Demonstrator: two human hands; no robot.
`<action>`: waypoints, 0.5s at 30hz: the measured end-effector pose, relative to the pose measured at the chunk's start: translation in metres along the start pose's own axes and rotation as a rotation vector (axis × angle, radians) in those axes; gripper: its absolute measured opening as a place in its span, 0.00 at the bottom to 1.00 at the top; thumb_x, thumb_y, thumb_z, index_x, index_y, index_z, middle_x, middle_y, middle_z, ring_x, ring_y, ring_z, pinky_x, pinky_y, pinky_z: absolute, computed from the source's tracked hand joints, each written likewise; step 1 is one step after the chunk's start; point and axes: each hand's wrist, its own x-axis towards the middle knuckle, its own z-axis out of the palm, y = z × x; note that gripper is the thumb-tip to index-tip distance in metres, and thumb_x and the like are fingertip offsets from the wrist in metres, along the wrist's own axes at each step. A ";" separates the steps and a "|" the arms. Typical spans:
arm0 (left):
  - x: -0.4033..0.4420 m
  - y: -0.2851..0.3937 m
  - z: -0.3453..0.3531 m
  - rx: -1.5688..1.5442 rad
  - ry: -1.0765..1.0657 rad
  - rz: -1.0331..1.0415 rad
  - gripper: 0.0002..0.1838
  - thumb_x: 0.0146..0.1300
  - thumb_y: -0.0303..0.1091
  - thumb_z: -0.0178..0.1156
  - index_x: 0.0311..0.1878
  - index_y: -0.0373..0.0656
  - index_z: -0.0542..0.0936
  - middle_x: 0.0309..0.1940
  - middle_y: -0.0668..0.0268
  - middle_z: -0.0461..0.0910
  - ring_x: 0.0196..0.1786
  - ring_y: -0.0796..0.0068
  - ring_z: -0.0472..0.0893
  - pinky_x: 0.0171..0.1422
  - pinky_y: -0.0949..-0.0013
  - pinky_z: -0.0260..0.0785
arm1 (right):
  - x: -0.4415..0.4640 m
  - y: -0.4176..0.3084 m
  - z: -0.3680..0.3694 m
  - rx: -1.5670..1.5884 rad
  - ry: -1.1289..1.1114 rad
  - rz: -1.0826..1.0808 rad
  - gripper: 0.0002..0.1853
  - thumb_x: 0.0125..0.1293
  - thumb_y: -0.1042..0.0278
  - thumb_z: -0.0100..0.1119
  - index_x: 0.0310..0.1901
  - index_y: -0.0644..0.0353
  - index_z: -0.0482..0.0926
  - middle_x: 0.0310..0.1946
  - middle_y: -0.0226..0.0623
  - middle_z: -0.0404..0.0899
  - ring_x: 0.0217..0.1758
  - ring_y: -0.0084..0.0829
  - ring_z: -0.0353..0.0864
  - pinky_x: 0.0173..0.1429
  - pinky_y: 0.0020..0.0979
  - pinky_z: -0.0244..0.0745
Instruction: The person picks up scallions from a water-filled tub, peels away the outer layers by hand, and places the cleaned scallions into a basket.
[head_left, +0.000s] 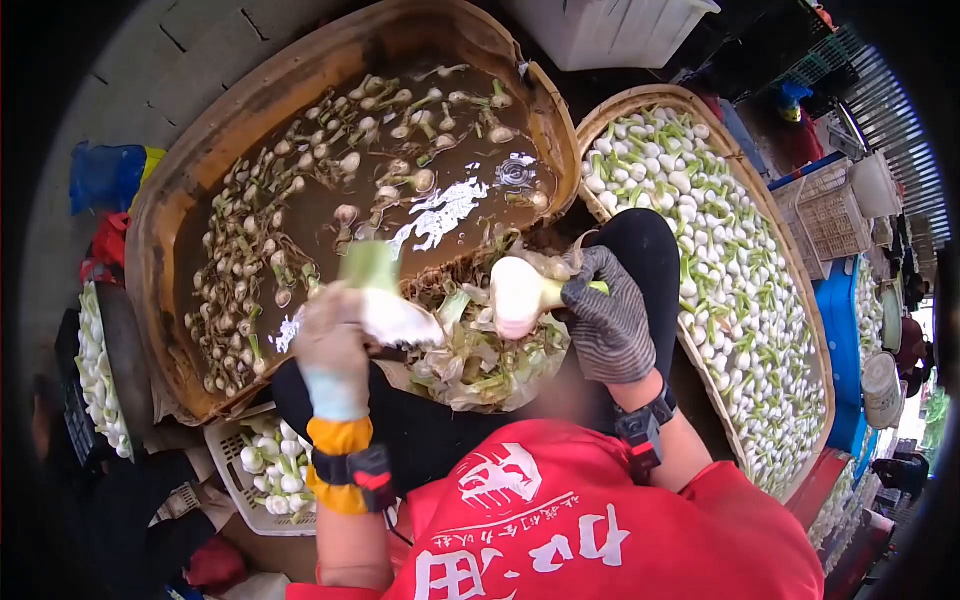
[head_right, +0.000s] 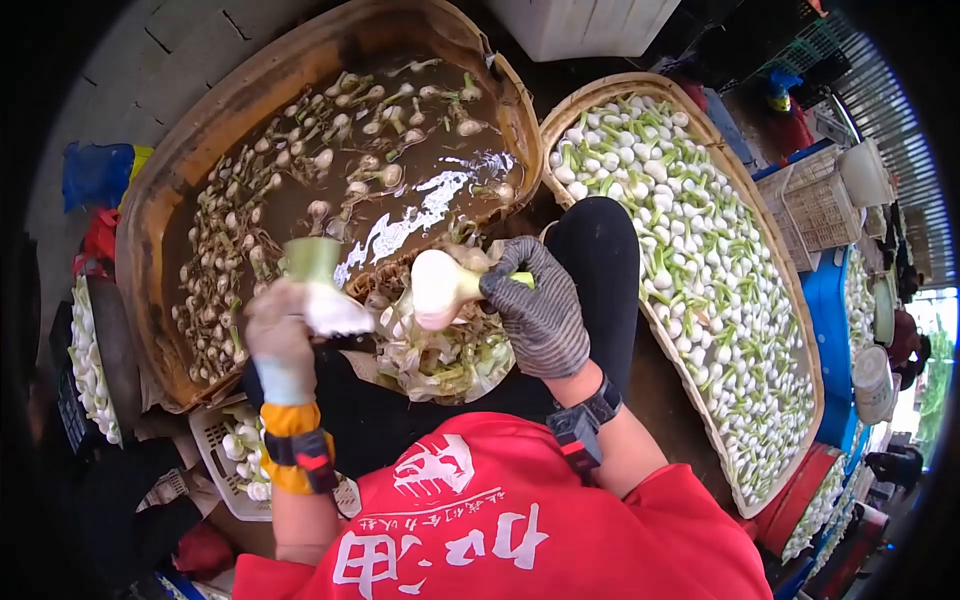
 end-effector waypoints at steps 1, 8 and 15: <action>0.008 -0.010 0.006 0.012 -0.172 -0.185 0.20 0.64 0.25 0.60 0.60 0.40 0.77 0.53 0.59 0.81 0.53 0.70 0.80 0.58 0.66 0.72 | 0.003 0.002 -0.008 0.003 -0.004 -0.003 0.09 0.60 0.72 0.66 0.38 0.58 0.73 0.39 0.28 0.74 0.37 0.16 0.75 0.42 0.20 0.74; -0.019 0.019 0.054 -0.334 -0.443 0.320 0.56 0.59 0.74 0.56 0.76 0.38 0.52 0.67 0.53 0.64 0.65 0.65 0.69 0.69 0.64 0.63 | 0.022 0.032 0.014 0.020 -0.175 0.085 0.08 0.65 0.68 0.63 0.39 0.58 0.74 0.35 0.27 0.74 0.37 0.19 0.76 0.42 0.22 0.76; -0.018 0.016 0.026 -0.335 -0.117 0.244 0.26 0.77 0.50 0.40 0.56 0.36 0.76 0.46 0.59 0.80 0.44 0.74 0.80 0.46 0.74 0.73 | 0.022 0.039 0.047 -0.420 -0.319 0.094 0.08 0.65 0.68 0.61 0.41 0.61 0.74 0.35 0.29 0.76 0.37 0.19 0.74 0.42 0.24 0.73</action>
